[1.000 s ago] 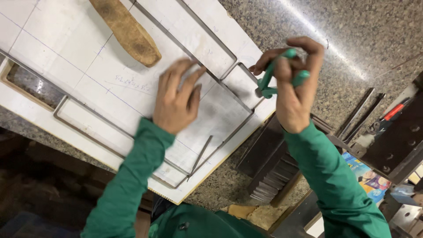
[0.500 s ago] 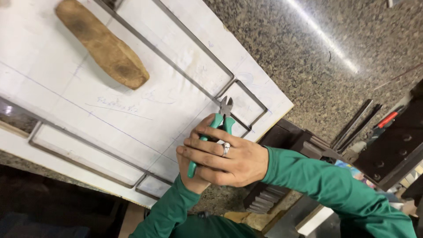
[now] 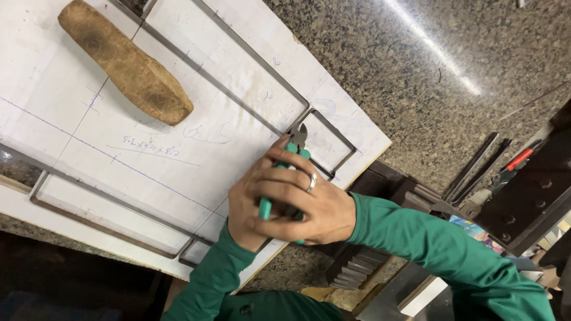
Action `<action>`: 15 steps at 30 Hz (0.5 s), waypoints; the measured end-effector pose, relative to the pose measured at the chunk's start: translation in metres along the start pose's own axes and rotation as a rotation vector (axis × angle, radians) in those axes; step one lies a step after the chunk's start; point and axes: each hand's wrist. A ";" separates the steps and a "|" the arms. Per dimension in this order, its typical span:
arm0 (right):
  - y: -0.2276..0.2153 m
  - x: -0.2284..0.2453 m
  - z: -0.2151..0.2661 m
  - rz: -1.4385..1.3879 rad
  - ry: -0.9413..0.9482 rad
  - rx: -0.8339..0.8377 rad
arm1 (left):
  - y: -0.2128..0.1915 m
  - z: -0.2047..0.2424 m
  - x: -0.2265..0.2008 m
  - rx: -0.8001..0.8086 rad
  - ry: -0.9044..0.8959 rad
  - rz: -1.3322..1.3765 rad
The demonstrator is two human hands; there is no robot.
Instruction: The person assembles rectangular metal frames on a white template board. They use a wooden mallet and a hammer to tap the frames into place, then use pliers to bend and adjust the metal edges. The person also measures a white rectangular object with a metal ruler.
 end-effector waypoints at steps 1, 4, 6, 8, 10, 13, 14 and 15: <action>0.001 0.001 -0.002 -0.023 0.031 -0.041 | -0.001 -0.004 0.000 -0.027 0.087 -0.041; 0.005 0.004 -0.012 -0.073 0.074 -0.107 | -0.005 -0.016 -0.003 -0.036 0.210 -0.105; 0.000 0.003 -0.014 -0.057 0.037 -0.071 | -0.011 -0.023 -0.010 0.055 0.123 -0.052; 0.003 0.002 -0.012 -0.031 0.015 -0.034 | -0.023 -0.031 -0.012 0.091 0.180 -0.081; 0.006 -0.001 -0.007 -0.020 0.008 -0.044 | -0.027 -0.029 -0.015 0.052 0.204 -0.123; 0.007 -0.006 0.002 -0.044 0.016 -0.107 | -0.029 0.000 -0.013 -0.100 0.182 -0.236; 0.005 -0.009 0.002 -0.062 0.009 -0.114 | -0.027 0.015 -0.010 -0.144 0.177 -0.296; 0.004 -0.010 0.002 -0.079 0.003 -0.120 | -0.023 0.031 -0.006 -0.188 0.171 -0.356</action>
Point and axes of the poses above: each hand's wrist, its own z-axis away from the middle knuckle, its own y-axis out of the palm, x = y × z, and after that the axes turned 13 degrees about -x, right-handed
